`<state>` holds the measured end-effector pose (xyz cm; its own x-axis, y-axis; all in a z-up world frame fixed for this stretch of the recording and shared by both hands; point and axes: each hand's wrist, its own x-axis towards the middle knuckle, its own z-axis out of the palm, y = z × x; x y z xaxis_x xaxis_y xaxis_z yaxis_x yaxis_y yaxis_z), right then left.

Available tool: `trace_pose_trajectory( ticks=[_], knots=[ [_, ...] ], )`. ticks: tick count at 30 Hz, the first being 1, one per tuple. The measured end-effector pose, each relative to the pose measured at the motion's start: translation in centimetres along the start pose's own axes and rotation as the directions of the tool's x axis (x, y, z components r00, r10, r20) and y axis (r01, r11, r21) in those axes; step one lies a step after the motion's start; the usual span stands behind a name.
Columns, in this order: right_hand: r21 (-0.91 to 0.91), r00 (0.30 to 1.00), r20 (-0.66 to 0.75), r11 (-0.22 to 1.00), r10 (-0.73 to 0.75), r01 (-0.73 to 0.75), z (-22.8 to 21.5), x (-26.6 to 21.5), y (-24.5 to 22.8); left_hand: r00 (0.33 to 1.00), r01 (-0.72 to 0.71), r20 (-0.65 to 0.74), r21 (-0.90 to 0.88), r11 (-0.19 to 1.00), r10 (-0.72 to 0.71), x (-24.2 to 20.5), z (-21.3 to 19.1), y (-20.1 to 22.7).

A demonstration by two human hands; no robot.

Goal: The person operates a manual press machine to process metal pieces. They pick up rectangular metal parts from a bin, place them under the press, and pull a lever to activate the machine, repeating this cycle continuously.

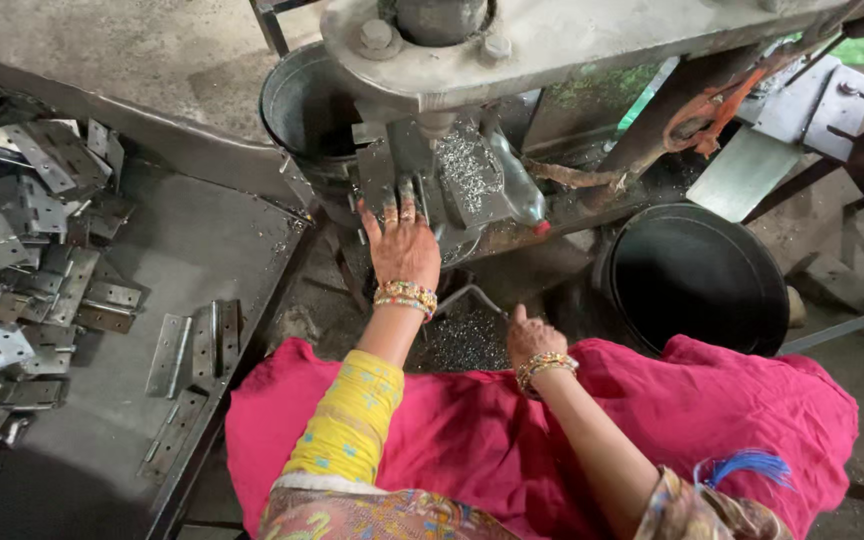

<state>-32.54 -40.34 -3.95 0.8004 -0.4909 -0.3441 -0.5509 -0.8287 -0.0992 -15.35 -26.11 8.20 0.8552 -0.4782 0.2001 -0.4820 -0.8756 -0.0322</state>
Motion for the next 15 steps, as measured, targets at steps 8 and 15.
trace_pose_trajectory(
  ticks=[8, 15],
  knots=[
    [-0.025, 0.995, -0.074, 0.997, -0.068, 0.066, 0.6, -0.8, 0.3, 0.999, 0.009, -0.032, 0.021, 1.0, -0.008, 2.4, 1.9, 0.5],
    [-0.037, 0.998, -0.054, 0.999, -0.02, 0.018, -0.4, -0.5, -0.5, 0.999, -0.013, 0.049, 0.001, 1.0, 0.013, 0.3, 0.1, -0.5]
  ],
)
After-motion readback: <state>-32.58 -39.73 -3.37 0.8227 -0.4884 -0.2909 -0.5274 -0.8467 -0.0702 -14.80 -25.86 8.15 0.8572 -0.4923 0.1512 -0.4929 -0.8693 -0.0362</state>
